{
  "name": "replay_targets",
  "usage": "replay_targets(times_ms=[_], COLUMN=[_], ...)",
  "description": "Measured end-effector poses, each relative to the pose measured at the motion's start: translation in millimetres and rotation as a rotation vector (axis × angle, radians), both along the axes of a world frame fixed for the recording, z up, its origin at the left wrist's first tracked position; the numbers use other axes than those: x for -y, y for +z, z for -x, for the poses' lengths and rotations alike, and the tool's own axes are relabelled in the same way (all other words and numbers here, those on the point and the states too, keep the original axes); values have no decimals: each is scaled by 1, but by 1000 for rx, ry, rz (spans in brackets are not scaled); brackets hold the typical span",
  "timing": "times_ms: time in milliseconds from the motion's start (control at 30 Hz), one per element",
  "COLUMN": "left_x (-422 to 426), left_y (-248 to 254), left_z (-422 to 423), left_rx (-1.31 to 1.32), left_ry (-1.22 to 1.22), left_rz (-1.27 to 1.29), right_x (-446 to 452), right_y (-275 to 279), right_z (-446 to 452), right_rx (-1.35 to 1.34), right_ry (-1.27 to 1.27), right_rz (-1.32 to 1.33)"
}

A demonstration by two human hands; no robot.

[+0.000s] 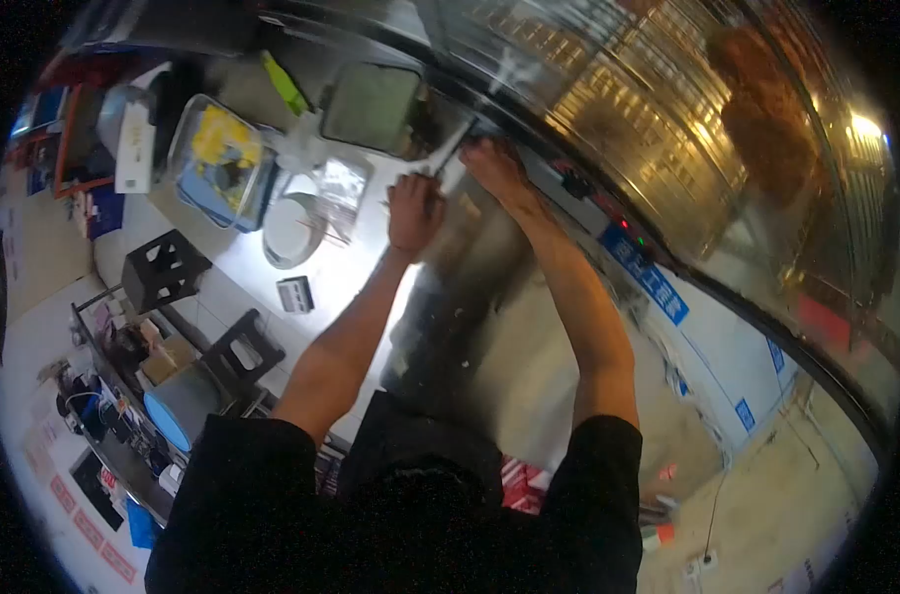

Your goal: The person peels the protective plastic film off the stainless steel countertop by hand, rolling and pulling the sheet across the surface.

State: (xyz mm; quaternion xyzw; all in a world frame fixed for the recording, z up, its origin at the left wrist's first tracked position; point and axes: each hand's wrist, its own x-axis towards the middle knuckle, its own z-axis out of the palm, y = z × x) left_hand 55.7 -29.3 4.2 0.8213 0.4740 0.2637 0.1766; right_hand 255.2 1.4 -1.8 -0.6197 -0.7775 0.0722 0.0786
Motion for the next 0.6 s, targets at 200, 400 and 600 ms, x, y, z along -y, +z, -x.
replay_targets(times_ms=[200,400,600], left_x=[-1,0,1], left_y=[12,13,-8], left_z=[-3,-5,-6], left_rx=[-8,-104,-124], left_ry=[3,14,-1], left_rz=[28,-14,39], right_x=[-7,-2,10], right_y=[16,14,17], right_z=[0,10,38], right_rx=[-143,-255,-334], right_ry=[-90,-53,-559], right_rz=[-48,-48,154])
